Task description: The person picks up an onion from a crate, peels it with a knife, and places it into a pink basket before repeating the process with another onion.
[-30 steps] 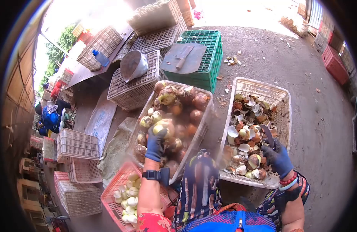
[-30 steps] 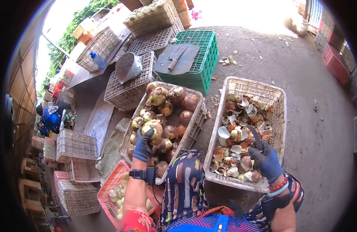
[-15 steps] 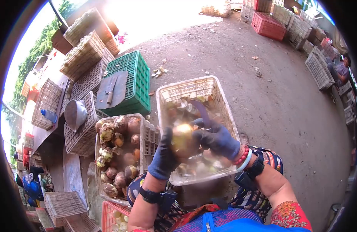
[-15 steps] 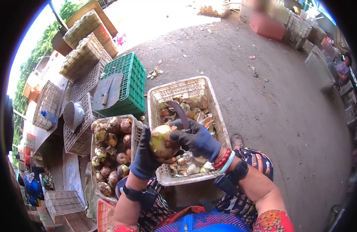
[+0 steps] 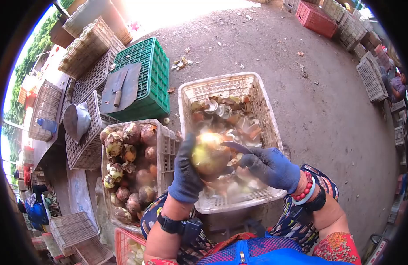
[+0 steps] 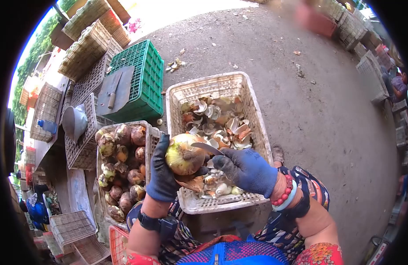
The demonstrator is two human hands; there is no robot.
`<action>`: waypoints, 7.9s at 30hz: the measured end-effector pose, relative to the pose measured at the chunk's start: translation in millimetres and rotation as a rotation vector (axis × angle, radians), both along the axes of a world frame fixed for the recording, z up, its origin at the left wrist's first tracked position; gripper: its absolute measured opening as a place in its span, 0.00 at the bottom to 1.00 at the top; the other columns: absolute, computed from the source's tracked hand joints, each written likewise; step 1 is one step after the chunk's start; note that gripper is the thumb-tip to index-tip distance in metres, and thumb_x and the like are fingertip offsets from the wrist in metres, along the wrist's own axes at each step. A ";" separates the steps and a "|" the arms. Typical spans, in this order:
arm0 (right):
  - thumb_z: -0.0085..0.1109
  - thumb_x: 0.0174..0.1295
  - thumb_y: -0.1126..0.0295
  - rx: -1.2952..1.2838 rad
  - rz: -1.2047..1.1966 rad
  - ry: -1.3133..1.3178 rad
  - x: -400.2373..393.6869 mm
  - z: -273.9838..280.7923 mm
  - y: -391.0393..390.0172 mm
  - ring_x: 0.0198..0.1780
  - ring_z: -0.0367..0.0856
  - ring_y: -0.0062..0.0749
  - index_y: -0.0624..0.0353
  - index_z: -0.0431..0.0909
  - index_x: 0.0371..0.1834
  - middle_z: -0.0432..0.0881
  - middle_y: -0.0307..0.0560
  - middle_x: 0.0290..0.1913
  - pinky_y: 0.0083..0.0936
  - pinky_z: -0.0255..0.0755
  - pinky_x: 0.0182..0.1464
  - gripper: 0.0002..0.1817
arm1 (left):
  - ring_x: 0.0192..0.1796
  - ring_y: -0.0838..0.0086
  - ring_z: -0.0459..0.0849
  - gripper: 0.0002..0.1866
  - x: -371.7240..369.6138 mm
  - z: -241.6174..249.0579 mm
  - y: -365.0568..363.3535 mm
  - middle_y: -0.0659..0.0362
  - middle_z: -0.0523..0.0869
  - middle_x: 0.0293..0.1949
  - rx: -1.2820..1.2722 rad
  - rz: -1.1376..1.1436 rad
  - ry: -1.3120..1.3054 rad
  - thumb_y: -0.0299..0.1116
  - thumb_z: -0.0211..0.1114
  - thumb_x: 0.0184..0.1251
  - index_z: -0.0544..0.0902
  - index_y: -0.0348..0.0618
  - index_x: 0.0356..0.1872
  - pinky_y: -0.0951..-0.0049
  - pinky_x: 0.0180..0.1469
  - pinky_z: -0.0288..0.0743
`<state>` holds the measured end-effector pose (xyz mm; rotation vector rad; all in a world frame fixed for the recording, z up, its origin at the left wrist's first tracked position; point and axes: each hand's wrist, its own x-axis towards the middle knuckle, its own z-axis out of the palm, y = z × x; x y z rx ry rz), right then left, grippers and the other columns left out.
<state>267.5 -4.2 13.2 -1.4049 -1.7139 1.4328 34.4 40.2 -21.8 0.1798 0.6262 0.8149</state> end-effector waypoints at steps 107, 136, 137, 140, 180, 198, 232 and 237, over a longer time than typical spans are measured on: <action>0.60 0.69 0.45 -0.263 0.032 0.318 -3.7 -24.5 20.0 0.27 0.68 0.16 0.52 0.72 0.70 0.78 0.32 0.36 0.17 0.64 0.28 0.32 | 0.55 0.69 0.84 0.36 -3.8 1.8 -16.7 0.56 0.82 0.57 0.390 -0.386 0.367 0.47 0.67 0.67 0.69 0.39 0.71 0.67 0.55 0.81; 0.73 0.59 0.74 0.348 -0.290 0.632 -46.2 -69.2 9.2 0.71 0.68 0.35 0.49 0.57 0.76 0.68 0.49 0.70 0.34 0.70 0.68 0.43 | 0.59 0.57 0.82 0.36 15.5 -19.4 -21.0 0.47 0.81 0.58 0.192 -0.154 -0.164 0.58 0.63 0.70 0.68 0.41 0.68 0.50 0.63 0.77; 0.72 0.58 0.77 0.447 -0.237 0.580 -44.6 -76.8 7.9 0.70 0.68 0.34 0.51 0.60 0.74 0.69 0.49 0.69 0.32 0.71 0.67 0.41 | 0.60 0.56 0.81 0.37 11.4 -16.5 -19.2 0.47 0.80 0.59 0.148 -0.104 -0.190 0.60 0.63 0.69 0.69 0.41 0.68 0.49 0.64 0.76; 0.69 0.61 0.80 0.565 -0.237 0.620 -50.6 -84.9 2.9 0.64 0.75 0.30 0.54 0.73 0.62 0.75 0.49 0.64 0.24 0.74 0.62 0.26 | 0.65 0.52 0.77 0.39 -3.8 -10.2 -16.2 0.46 0.76 0.64 0.050 0.023 -0.234 0.60 0.65 0.66 0.69 0.41 0.67 0.42 0.69 0.70; 0.63 0.54 0.79 0.721 -0.267 -0.383 -35.5 -33.0 -10.6 0.34 0.84 0.53 0.61 0.66 0.70 0.83 0.57 0.37 0.43 0.78 0.36 0.36 | 0.49 0.74 0.86 0.12 0.9 0.0 -31.7 0.58 0.88 0.44 0.320 0.035 0.390 0.27 0.67 0.65 0.84 0.36 0.49 0.71 0.55 0.79; 0.59 0.61 0.69 0.639 -0.144 -0.547 -53.1 -52.5 -15.2 0.36 0.85 0.52 0.69 0.68 0.62 0.82 0.59 0.40 0.41 0.78 0.39 0.27 | 0.55 0.69 0.81 0.38 1.0 -1.8 -38.9 0.53 0.78 0.58 0.385 0.000 0.707 0.19 0.71 0.56 0.66 0.43 0.69 0.69 0.56 0.81; 0.55 0.76 0.57 -0.052 -0.253 0.477 -39.9 -45.6 -7.8 0.29 0.75 0.24 0.61 0.78 0.59 0.78 0.39 0.28 0.29 0.73 0.34 0.19 | 0.39 0.62 0.85 0.08 -47.5 -31.9 -41.5 0.55 0.83 0.35 0.732 0.159 0.752 0.23 0.67 0.63 0.82 0.42 0.42 0.70 0.45 0.80; 0.52 0.77 0.59 -0.246 -0.188 0.526 -33.1 -30.6 -7.5 0.31 0.75 0.21 0.62 0.77 0.62 0.79 0.37 0.28 0.27 0.72 0.34 0.20 | 0.42 0.71 0.85 0.22 -45.6 -32.2 -42.5 0.59 0.84 0.41 0.572 -0.037 0.662 0.21 0.70 0.58 0.78 0.42 0.55 0.70 0.49 0.80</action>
